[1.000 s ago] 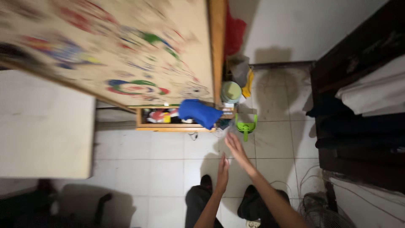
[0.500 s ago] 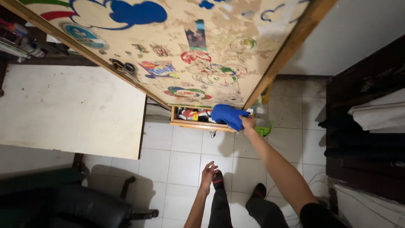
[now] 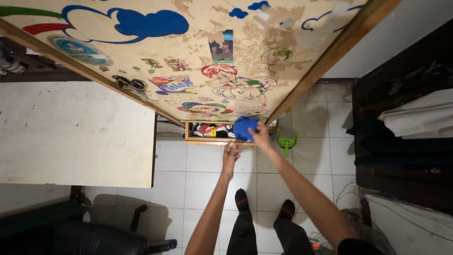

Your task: The person sweeps a white table with a small brush and dustpan, then sprays the surface with a cleaning solution and wipes it with a blue cloth. Finally, the person places a closed laptop on the cleaned table.

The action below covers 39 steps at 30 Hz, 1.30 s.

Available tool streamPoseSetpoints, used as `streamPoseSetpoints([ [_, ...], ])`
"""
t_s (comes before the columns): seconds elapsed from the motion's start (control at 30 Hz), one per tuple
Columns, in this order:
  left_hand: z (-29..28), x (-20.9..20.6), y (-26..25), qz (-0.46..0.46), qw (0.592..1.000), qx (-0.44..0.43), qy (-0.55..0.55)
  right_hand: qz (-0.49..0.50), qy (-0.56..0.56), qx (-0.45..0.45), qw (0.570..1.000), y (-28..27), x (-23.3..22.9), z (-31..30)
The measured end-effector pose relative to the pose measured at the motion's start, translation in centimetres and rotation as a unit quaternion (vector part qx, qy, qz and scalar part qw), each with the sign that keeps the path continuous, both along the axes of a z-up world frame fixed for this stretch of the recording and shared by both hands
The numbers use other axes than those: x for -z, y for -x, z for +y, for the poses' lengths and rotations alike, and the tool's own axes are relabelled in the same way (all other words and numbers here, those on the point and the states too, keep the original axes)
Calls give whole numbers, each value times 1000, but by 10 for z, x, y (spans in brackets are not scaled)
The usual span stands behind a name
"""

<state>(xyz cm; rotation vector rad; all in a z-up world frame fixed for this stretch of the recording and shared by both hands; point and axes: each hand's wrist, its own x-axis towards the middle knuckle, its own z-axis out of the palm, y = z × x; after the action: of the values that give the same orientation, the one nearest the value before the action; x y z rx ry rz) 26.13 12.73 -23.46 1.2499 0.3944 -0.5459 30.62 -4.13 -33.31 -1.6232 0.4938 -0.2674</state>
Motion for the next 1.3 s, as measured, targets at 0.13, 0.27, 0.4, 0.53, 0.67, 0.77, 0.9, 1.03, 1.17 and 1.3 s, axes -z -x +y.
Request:
streamPoseSetpoints([
  [0.13, 6, -17, -42, 127, 981, -46, 140, -55, 75, -175, 980, 30, -55, 47],
  [0.27, 34, 10, -48, 53, 993, -21, 106, 59, 83, -413, 905, 68, -122, 71],
  [0.4, 77, 24, -13, 61, 989, -99, 89, -29, 207, -269, 940, 54, -123, 55],
  [0.53, 116, 13, 28, 112, 977, -124, 135, 35, 487, -194, 851, 2, -89, 18],
  [0.67, 146, 1, 61, 156, 951, -180, 199, 32, 573, -179, 799, -24, -46, 11],
  [0.77, 162, -6, 72, 165, 943, -199, 210, 246, 523, -255, 775, -32, -23, 9],
  [0.9, 177, -16, 83, 145, 932, -216, 254, 185, 483, -300, 802, -15, -25, 10],
  [1.03, 182, -27, 92, 120, 917, -253, 284, 166, 364, -281, 872, 18, -58, 10],
  [1.17, 175, -58, 115, 75, 931, -296, 200, -92, 385, -257, 882, 49, -138, 6],
  [1.3, 158, -116, 141, -42, 938, -339, -53, -28, 263, -335, 904, 79, -259, 9],
])
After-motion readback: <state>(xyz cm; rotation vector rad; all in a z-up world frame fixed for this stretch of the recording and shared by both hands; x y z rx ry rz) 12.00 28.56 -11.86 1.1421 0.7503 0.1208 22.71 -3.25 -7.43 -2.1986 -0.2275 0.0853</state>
